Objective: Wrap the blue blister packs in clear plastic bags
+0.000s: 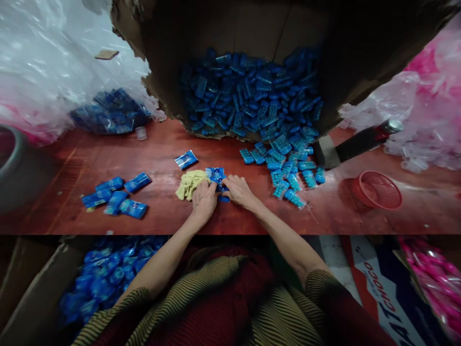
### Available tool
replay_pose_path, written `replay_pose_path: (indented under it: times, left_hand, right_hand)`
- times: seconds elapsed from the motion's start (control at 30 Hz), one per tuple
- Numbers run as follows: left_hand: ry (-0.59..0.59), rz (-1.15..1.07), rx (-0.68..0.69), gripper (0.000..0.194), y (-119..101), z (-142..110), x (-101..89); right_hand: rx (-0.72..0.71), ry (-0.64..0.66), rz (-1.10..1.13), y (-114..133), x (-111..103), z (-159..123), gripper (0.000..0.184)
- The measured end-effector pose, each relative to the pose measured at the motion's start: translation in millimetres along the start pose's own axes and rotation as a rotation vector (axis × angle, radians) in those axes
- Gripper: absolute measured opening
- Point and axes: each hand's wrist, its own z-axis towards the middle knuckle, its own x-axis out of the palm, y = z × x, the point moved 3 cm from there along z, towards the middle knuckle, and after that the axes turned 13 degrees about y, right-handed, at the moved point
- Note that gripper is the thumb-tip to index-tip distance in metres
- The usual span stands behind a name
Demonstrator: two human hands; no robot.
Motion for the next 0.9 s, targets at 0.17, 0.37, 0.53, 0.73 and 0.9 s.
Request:
replay_pose_path:
  times: [0.17, 0.37, 0.53, 0.73, 0.9]
  left_hand:
    - [0.073, -0.005, 0.018, 0.033, -2, 7, -11.9]
    - [0.090, 0.008, -0.009, 0.034, 1, 13, -21.5]
    - [0.113, 0.020, -0.025, 0.050, 8, 16, -25.5]
    - [0.203, 0.132, 0.056, 0.060, 9, 35, -31.9]
    - [0.261, 0.174, 0.129, 0.056, 8, 46, -32.9]
  right_hand:
    - [0.041, 0.018, -0.017, -4, -5, 9, 0.051]
    - [-0.014, 0.085, -0.037, -4, -25, 31, 0.083]
    - [-0.020, 0.139, -0.040, 0, -31, 39, 0.065]
    - [-0.074, 0.144, -0.008, -4, -15, 30, 0.043]
    - [-0.018, 0.101, 0.053, -4, -11, 18, 0.033]
